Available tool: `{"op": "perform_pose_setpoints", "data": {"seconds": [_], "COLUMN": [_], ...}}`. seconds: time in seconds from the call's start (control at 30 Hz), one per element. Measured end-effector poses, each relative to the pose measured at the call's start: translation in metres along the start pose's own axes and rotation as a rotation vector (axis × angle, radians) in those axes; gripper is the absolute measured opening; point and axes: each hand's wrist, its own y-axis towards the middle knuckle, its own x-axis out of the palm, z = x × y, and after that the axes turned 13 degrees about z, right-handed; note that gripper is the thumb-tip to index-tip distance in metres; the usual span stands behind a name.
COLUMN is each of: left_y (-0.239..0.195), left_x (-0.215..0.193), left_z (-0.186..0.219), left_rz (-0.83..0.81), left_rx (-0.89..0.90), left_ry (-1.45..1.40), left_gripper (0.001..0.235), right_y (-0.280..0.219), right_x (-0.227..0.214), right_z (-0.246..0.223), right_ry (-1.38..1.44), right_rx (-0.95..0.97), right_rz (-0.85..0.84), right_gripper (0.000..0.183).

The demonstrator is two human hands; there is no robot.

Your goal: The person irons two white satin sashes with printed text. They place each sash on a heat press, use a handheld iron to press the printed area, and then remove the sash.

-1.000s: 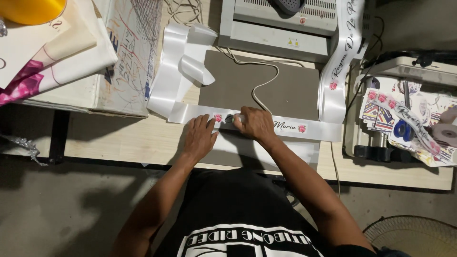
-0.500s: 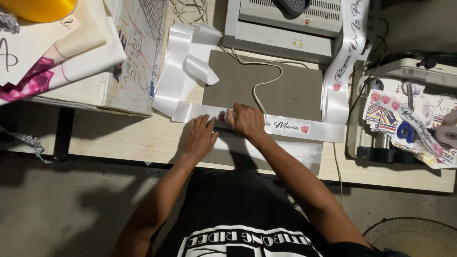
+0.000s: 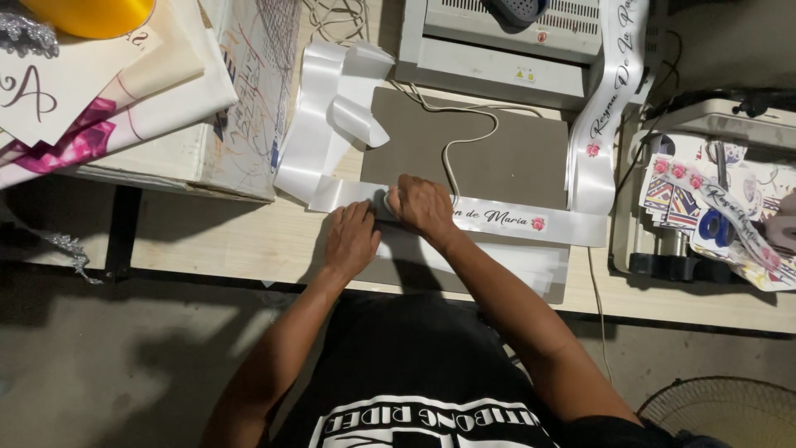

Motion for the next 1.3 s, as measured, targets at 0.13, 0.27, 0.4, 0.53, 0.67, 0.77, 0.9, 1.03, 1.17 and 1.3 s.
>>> {"op": "perform_pose_setpoints", "data": {"seconds": [0.13, 0.27, 0.4, 0.53, 0.67, 0.77, 0.9, 1.03, 1.17, 1.3], "left_y": [-0.003, 0.002, 0.002, 0.003, 0.006, 0.009, 0.010, 0.007, 0.007, 0.008], "left_x": [0.005, 0.004, 0.002, 0.004, -0.001, -0.007, -0.005, 0.003, 0.007, 0.008], "left_z": [-0.004, -0.002, 0.002, 0.004, 0.011, 0.020, 0.025, 0.022, 0.021, 0.022], "left_rz": [-0.032, -0.077, -0.069, -0.078, -0.086, -0.115, -0.151, -0.166, -0.174, -0.183], "left_rx": [0.013, -0.007, -0.011, -0.026, -0.028, -0.034, -0.022, -0.021, -0.033, -0.072], "left_ry": [0.027, 0.034, 0.041, 0.025, 0.056, 0.070, 0.134, 0.154, 0.157, 0.152], "left_gripper": [0.036, 0.028, 0.032, 0.040, 0.046, 0.050, 0.054, 0.053, 0.052, 0.051], "right_y": [0.006, 0.003, 0.002, -0.005, -0.009, -0.012, -0.017, -0.021, -0.025, -0.030], "right_x": [-0.002, 0.002, -0.005, -0.009, -0.021, -0.027, -0.035, -0.050, -0.060, -0.072], "right_z": [-0.006, -0.002, -0.001, 0.015, 0.023, 0.026, 0.036, 0.049, 0.068, 0.082], "right_ry": [0.073, 0.029, 0.000, -0.005, -0.036, -0.064, -0.067, -0.060, -0.044, -0.055], "right_rx": [0.016, -0.040, -0.015, 0.026, 0.031, 0.064, 0.037, 0.086, 0.109, 0.155], "right_rz": [-0.023, -0.095, -0.078, -0.083, -0.072, -0.075, -0.079, -0.085, -0.127, -0.190], "right_gripper": [0.028, 0.027, 0.031, 0.030, 0.029, 0.030, 0.029, 0.028, 0.030, 0.031]}}
